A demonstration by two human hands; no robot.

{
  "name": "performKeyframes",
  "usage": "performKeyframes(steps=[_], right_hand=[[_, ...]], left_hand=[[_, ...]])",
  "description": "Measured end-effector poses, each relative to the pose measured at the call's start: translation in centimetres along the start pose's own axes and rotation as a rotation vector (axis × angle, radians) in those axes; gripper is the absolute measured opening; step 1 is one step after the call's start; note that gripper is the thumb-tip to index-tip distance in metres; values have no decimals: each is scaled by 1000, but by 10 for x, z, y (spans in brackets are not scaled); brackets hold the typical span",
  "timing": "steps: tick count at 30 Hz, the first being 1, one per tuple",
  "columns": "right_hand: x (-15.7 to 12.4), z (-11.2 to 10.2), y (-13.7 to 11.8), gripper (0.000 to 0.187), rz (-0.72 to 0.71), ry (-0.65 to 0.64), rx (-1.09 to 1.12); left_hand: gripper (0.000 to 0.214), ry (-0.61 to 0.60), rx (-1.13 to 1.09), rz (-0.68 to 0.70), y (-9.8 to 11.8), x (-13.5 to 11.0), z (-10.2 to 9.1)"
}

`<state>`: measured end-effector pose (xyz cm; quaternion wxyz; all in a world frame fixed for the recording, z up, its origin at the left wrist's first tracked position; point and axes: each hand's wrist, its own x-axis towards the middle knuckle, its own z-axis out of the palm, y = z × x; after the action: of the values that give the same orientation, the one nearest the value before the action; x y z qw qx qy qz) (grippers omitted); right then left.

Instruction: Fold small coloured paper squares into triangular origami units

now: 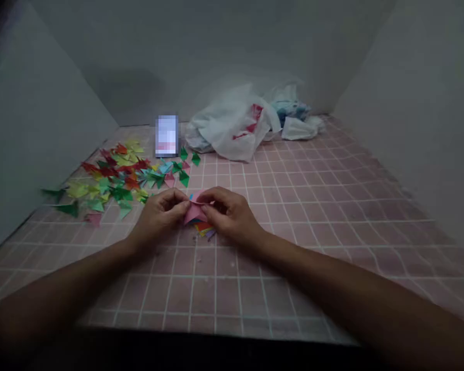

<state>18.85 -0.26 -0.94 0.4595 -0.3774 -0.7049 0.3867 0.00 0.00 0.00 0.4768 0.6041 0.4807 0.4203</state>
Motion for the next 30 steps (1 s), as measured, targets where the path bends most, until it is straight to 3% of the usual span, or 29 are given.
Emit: performKeyframes(steps=[5, 12, 17, 30], right_hand=[[-2, 2, 8, 13, -68, 25, -10], [-1, -1, 13, 18, -375, 45, -216], [-3, -2, 15, 21, -493, 41, -292], [-3, -2, 17, 18, -610, 25, -428]], left_hand=[[14, -11, -24, -44, 3, -2, 2], [16, 14, -142, -128, 6, -4, 3], [16, 11, -240, -162, 5, -6, 5], [23, -40, -320, -238, 3, -4, 4]])
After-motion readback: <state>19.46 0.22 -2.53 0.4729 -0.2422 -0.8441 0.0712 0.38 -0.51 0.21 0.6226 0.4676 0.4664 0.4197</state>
